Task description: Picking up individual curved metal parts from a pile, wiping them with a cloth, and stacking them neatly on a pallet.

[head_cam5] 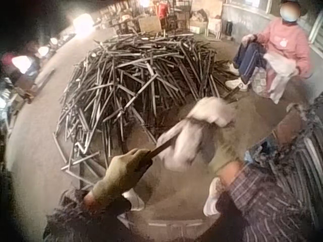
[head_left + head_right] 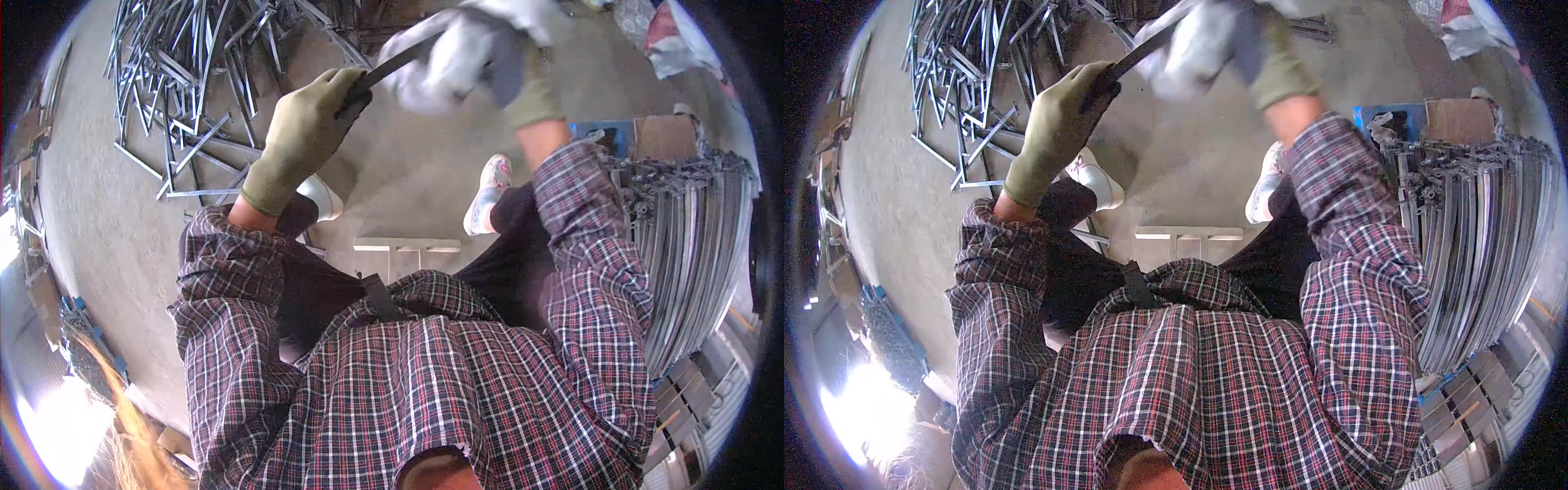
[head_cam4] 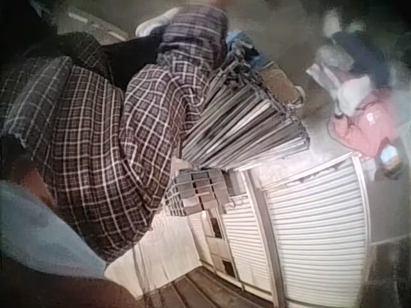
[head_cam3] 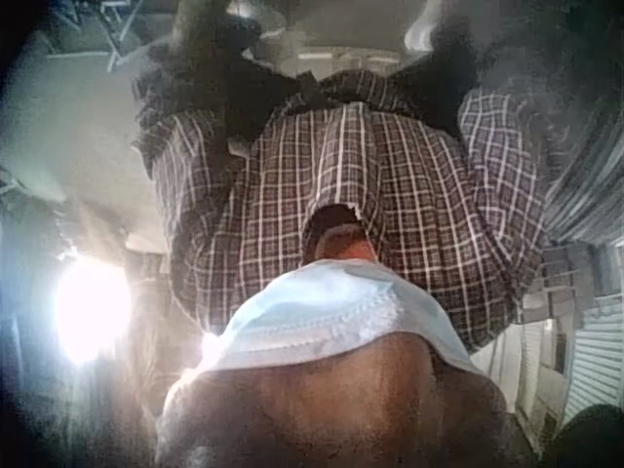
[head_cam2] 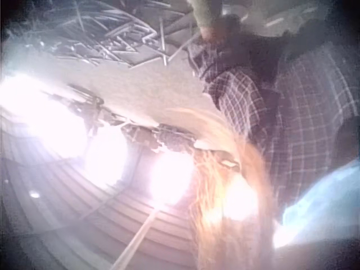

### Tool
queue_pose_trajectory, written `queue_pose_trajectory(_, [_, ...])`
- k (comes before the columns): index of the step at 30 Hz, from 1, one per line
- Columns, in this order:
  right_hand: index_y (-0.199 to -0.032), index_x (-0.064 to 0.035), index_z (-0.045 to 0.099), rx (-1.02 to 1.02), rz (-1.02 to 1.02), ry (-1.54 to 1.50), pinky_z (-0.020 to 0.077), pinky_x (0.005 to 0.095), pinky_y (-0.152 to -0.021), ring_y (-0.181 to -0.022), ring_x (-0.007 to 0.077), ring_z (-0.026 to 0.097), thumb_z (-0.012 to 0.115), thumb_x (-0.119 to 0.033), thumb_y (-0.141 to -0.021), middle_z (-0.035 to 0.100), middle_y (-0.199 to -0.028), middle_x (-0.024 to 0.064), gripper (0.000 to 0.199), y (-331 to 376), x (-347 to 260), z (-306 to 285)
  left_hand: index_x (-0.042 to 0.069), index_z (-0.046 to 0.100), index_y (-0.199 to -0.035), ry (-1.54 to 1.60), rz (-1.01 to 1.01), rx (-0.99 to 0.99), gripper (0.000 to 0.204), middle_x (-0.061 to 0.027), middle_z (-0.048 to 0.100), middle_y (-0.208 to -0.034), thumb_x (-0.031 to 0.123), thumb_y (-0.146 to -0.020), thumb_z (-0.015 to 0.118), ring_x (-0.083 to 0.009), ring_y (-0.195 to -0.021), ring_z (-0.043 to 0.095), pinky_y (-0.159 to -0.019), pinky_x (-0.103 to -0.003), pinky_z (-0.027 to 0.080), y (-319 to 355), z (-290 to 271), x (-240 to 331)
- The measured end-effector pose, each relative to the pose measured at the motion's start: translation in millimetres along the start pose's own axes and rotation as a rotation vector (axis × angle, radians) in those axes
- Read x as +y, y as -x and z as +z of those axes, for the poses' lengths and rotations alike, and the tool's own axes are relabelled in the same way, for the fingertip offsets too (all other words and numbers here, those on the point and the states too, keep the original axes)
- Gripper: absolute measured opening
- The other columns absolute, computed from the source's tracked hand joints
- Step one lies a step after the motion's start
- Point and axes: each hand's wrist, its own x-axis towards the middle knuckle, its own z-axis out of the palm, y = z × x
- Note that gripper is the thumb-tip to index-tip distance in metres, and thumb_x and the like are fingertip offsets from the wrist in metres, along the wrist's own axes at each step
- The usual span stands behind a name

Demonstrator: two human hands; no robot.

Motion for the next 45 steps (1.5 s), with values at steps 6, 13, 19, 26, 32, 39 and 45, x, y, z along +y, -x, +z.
queue_pose_trajectory(6, [-0.096, -0.0071, 0.069, 0.237, 0.180, -0.023, 0.0530, 0.0284, -0.086, -0.097, 0.0113, 0.060, 0.051, -0.011, -0.103, 0.065, -0.111, 0.0030, 0.020, 13.2, -64.7, -46.1, 0.007, 0.067, -0.121, 0.013, -0.003, -0.056, 0.027, -0.0128, 0.073, -0.108, 0.016, -0.096, 0.073, -0.0318, -0.090, 0.074, -0.076, -0.036, 0.059, 5.8, -7.6, -1.8])
queue_pose_trajectory(13, [-0.128, -0.0019, 0.064, 0.581, 0.197, 0.628, 0.0461, 0.0286, -0.107, -0.118, 0.0156, 0.057, 0.050, -0.017, -0.108, 0.063, -0.118, 0.0052, 0.029, -17.1, -8.1, 114.8, 0.006, 0.064, -0.121, -0.030, -0.001, -0.009, 0.026, -0.0163, 0.071, -0.111, 0.014, -0.097, 0.070, -0.0336, -0.089, 0.074, -0.074, -0.037, 0.058, 14.8, -0.8, -2.1])
queue_pose_trajectory(19, [-0.102, -0.0056, 0.066, 0.159, 0.023, 0.120, 0.0556, 0.0293, -0.081, -0.089, 0.0136, 0.063, 0.057, -0.017, -0.102, 0.067, -0.106, 0.0018, 0.014, 46.2, -1.4, -56.4, 0.003, 0.066, -0.120, 0.033, -0.046, -0.058, 0.023, -0.0130, 0.072, -0.115, 0.013, -0.099, 0.065, -0.0324, -0.094, 0.074, -0.078, -0.036, 0.058, 0.6, -8.6, -3.5])
queue_pose_trajectory(26, [-0.112, -0.0081, 0.061, 0.593, 0.136, 0.294, 0.0510, 0.0298, -0.092, -0.095, 0.0127, 0.058, 0.049, -0.023, -0.107, 0.061, -0.109, 0.0007, 0.020, -6.5, 10.6, 108.7, 0.013, 0.067, -0.120, -0.194, -0.040, -0.020, 0.027, -0.0106, 0.074, -0.102, 0.020, -0.095, 0.071, -0.0345, -0.086, 0.073, -0.071, -0.041, 0.059, 3.9, -4.2, 2.7])
queue_pose_trajectory(32, [-0.099, -0.0052, 0.067, 0.112, 0.107, -0.047, 0.0530, 0.0336, -0.069, -0.072, 0.0155, 0.059, 0.047, -0.020, -0.106, 0.064, -0.081, 0.0037, 0.027, 17.7, -17.4, -48.4, 0.015, 0.065, -0.122, -0.158, -0.064, -0.039, 0.032, -0.0112, 0.075, -0.095, 0.029, -0.095, 0.074, -0.0338, -0.083, 0.074, -0.065, -0.041, 0.058, -3.5, -6.6, 1.4])
queue_pose_trajectory(39, [-0.098, -0.0058, 0.065, 0.471, -0.043, 0.230, 0.0526, 0.0339, -0.070, -0.076, 0.0150, 0.061, 0.047, -0.021, -0.106, 0.065, -0.086, 0.0046, 0.025, 26.5, 3.5, -6.8, 0.016, 0.063, -0.130, -0.126, 0.030, 0.032, 0.037, -0.0131, 0.074, -0.094, 0.024, -0.095, 0.073, -0.0354, -0.081, 0.073, -0.067, -0.041, 0.059, -9.4, 6.0, -2.9])
queue_pose_trajectory(45, [-0.114, 0.0015, 0.067, 0.174, -0.016, -0.125, 0.0553, 0.0318, -0.092, -0.086, 0.0188, 0.067, 0.055, -0.013, -0.100, 0.071, -0.096, 0.0060, 0.023, 12.5, 27.0, 20.8, 0.014, 0.063, -0.133, -0.109, 0.064, -0.083, 0.042, -0.0163, 0.074, -0.093, 0.018, -0.093, 0.074, -0.0366, -0.082, 0.073, -0.068, -0.042, 0.059, -16.8, -0.6, 7.6])
